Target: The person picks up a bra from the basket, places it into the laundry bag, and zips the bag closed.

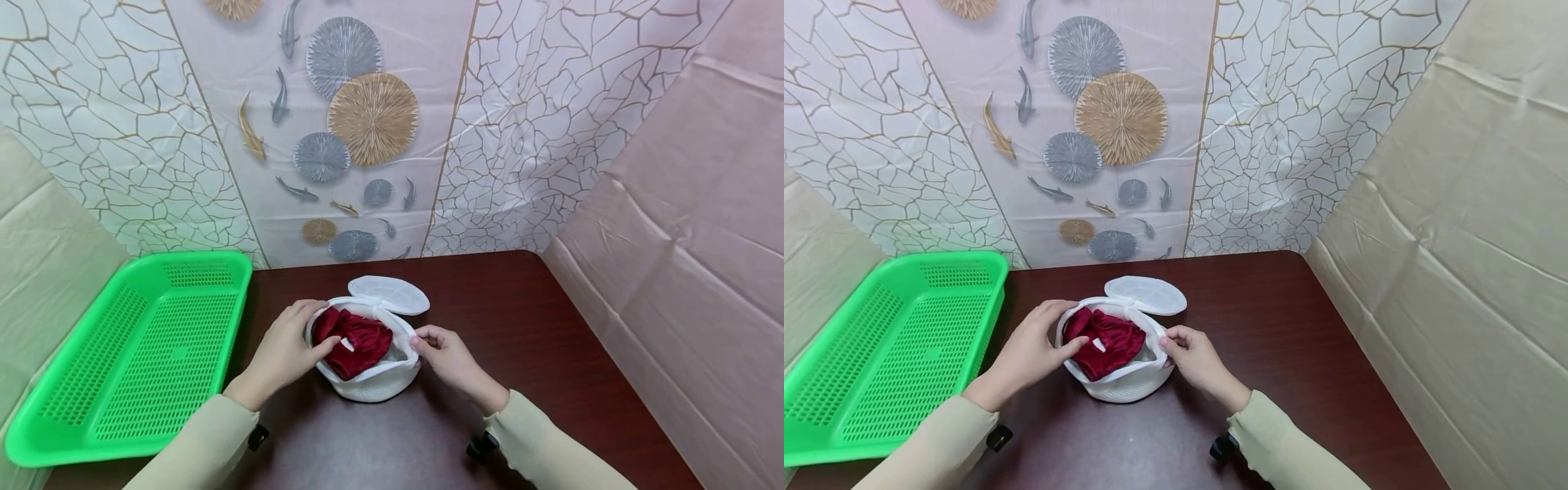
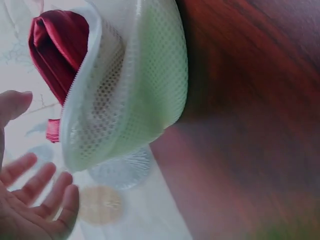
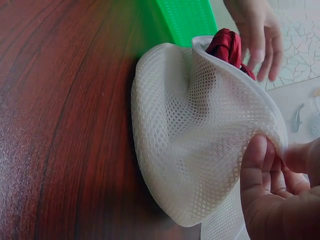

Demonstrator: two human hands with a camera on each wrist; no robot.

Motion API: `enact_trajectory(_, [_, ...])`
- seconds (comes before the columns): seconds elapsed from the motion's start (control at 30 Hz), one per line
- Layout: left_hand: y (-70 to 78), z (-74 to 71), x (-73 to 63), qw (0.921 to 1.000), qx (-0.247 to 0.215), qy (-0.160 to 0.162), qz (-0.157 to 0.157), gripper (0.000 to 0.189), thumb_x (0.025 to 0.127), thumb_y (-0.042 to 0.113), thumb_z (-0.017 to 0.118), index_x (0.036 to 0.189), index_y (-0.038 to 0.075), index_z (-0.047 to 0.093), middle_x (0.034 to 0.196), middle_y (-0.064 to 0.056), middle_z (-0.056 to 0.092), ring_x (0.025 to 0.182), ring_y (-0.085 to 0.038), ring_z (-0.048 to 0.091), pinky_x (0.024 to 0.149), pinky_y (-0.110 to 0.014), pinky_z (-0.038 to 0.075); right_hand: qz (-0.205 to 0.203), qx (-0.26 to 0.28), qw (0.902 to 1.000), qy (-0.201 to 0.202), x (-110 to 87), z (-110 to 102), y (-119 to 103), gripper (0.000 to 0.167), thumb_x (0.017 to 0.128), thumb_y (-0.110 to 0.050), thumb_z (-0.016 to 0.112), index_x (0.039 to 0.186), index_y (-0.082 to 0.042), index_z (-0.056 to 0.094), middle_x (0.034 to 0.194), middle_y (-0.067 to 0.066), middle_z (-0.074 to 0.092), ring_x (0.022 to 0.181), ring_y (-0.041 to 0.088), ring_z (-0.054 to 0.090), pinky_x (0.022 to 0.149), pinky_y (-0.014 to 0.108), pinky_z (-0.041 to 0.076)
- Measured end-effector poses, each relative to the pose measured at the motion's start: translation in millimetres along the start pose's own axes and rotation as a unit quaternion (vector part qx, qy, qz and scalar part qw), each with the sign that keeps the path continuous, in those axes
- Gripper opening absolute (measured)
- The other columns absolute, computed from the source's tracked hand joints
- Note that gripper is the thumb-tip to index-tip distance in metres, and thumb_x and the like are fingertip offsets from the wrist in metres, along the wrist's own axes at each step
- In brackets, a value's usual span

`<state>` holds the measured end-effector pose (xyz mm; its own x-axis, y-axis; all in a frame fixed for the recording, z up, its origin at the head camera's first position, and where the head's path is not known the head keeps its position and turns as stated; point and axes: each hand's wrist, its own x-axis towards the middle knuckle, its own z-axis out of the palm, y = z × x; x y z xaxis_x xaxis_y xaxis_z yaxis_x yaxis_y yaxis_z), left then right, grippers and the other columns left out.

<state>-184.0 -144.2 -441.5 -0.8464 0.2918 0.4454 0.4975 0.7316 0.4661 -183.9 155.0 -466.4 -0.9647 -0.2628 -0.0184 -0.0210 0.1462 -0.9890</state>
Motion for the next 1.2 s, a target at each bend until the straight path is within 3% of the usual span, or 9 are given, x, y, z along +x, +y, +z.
enact_trajectory(0.13, [-8.3,6.0,0.1,0.9977,-0.015,-0.008,-0.066,0.069,0.076,0.038,0.081,0.132,0.009,0.053,0.121,-0.007,0.057,0.111,-0.024,0.053,0.092,-0.045,0.046,-0.002,0.002,1.0,0.0,-0.3,-0.1,1.4,0.019,0.096,-0.006,0.058,0.107,0.009,0.061,0.088,0.013,0.064,0.069,0.014,0.059,0.068,0.033,0.053])
enact_trajectory(0.33, [-18.3,16.7,5.2,0.9887,-0.058,-0.044,-0.131,0.073,0.076,0.036,0.081,0.135,0.007,0.049,0.126,-0.011,0.056,0.112,-0.027,0.054,0.095,-0.046,0.045,-0.003,0.006,1.0,0.0,-0.3,-0.4,3.0,0.02,0.096,-0.006,0.058,0.107,0.01,0.061,0.089,0.014,0.064,0.069,0.015,0.059,0.068,0.035,0.053])
enact_trajectory(0.6, [-22.3,28.2,9.8,0.9805,-0.067,-0.097,-0.158,0.074,0.075,0.027,0.083,0.135,0.004,0.046,0.124,-0.013,0.057,0.11,-0.029,0.055,0.094,-0.047,0.045,0.0,-0.003,1.0,0.003,-0.2,1.2,4.9,0.016,0.096,-0.007,0.059,0.103,0.007,0.062,0.086,0.011,0.065,0.068,0.015,0.06,0.072,0.049,0.052])
enact_trajectory(0.8, [-13.2,29.0,10.7,0.9734,-0.069,-0.135,-0.171,0.073,0.077,0.016,0.081,0.137,0.003,0.042,0.125,-0.015,0.056,0.111,-0.03,0.054,0.093,-0.047,0.046,-0.012,-0.012,0.9998,0.006,0.7,2.6,4.0,0.014,0.096,-0.007,0.059,0.103,0.004,0.064,0.085,0.009,0.065,0.067,0.015,0.06,0.069,0.046,0.053])
enact_trajectory(0.97, [-8.6,25.2,10.9,0.9796,-0.06,-0.109,-0.158,0.065,0.077,0.01,0.08,0.132,0.003,0.047,0.118,-0.015,0.059,0.105,-0.03,0.057,0.09,-0.047,0.048,-0.002,-0.017,0.9998,0.009,3.1,3.8,-0.5,0.013,0.096,-0.007,0.059,0.102,0.002,0.065,0.084,0.009,0.064,0.068,0.015,0.059,0.068,0.04,0.053])
enact_trajectory(1.1, [-10.4,17.1,10.9,0.9867,-0.014,-0.061,-0.149,0.052,0.078,0.008,0.076,0.124,0.004,0.052,0.106,-0.015,0.06,0.094,-0.033,0.061,0.082,-0.049,0.05,-0.001,-0.017,0.9998,0.007,3.7,0.8,-9.4,0.014,0.096,-0.007,0.058,0.103,0.003,0.065,0.084,0.01,0.064,0.069,0.015,0.058,0.067,0.036,0.053])
enact_trajectory(1.2, [-11.8,9.9,10.3,0.9866,0.027,-0.033,-0.158,0.047,0.079,0.008,0.074,0.121,0.005,0.053,0.102,-0.015,0.058,0.083,-0.036,0.062,0.073,-0.05,0.051,-0.013,-0.007,0.9998,0.011,4.0,-4.0,-18.2,0.015,0.096,-0.007,0.059,0.104,0.004,0.065,0.085,0.011,0.064,0.069,0.018,0.058,0.065,0.032,0.052])
